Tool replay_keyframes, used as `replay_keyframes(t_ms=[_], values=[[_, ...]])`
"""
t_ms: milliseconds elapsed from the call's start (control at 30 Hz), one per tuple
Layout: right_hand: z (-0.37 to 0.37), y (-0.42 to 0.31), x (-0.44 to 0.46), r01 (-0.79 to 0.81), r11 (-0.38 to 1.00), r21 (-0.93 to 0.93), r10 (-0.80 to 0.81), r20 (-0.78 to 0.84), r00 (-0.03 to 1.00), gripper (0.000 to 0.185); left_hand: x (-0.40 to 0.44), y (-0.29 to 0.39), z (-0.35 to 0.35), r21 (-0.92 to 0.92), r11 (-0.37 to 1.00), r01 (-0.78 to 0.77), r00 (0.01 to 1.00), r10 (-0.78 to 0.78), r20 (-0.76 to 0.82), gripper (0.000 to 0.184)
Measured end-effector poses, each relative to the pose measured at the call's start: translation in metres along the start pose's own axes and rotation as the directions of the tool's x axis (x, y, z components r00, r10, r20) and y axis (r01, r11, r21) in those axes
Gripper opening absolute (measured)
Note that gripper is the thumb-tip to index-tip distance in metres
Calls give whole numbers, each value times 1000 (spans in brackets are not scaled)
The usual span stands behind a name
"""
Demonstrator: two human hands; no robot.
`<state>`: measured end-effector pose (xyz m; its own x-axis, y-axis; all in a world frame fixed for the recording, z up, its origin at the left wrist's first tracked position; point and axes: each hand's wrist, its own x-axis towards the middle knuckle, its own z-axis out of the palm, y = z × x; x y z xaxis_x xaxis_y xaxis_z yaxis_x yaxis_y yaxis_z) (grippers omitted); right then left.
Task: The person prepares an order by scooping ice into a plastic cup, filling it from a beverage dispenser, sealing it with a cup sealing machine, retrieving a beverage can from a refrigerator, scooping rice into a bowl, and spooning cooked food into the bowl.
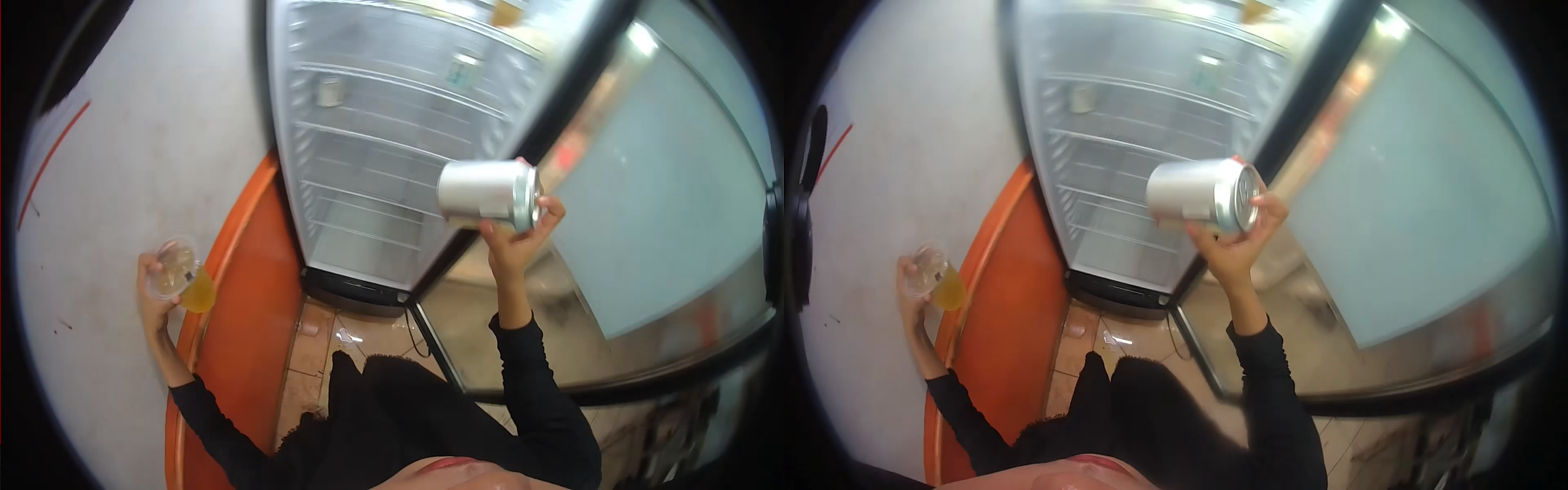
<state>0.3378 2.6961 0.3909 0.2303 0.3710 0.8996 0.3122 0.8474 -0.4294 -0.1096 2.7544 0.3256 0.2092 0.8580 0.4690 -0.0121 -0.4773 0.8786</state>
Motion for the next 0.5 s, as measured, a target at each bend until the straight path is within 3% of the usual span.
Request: replay_keyframes(t_ms=[67, 167, 200, 267, 333, 367, 400, 467, 500], values=[[-42, -58, -14, -29, 999, 17, 30, -58, 998, 66, -12, 5, 7, 182, 981, 71, 980, -34, -198, 58], [-88, -155, -32, -82, 991, 103, 96, -130, 987, 71, -33, 37, 35, 242, 970, -23, 974, 76, -214, 54], [-104, -181, -38, -106, 979, 177, 135, -163, 977, 73, -38, 46, 48, 232, 972, -41, 980, 84, -178, 54], [-142, -232, -54, -5, 979, 202, 42, -178, 983, 77, -48, 65, 77, 45, 982, -182, 963, 187, -192, 53], [-173, -293, -69, 106, 979, 174, -76, -175, 982, 87, -67, 93, 106, 75, 980, -186, 960, 197, -197, 54], [-194, -318, -73, 198, 975, 100, -184, -134, 974, 97, -76, 105, 119, 4, 980, -200, 966, 198, -165, 53], [-204, -346, -77, 194, 980, -36, -197, -241, 950, 102, -82, 116, 131, -67, 977, -205, 972, 194, -135, 53], [-246, -401, -82, -80, 948, -309, -50, -393, 918, 107, -111, 144, 171, -125, 967, -224, 970, 209, -123, 58], [-278, -408, -85, -179, 953, -244, 69, -398, 915, 103, -121, 144, 187, -142, 962, -233, 972, 224, -77, 60]])
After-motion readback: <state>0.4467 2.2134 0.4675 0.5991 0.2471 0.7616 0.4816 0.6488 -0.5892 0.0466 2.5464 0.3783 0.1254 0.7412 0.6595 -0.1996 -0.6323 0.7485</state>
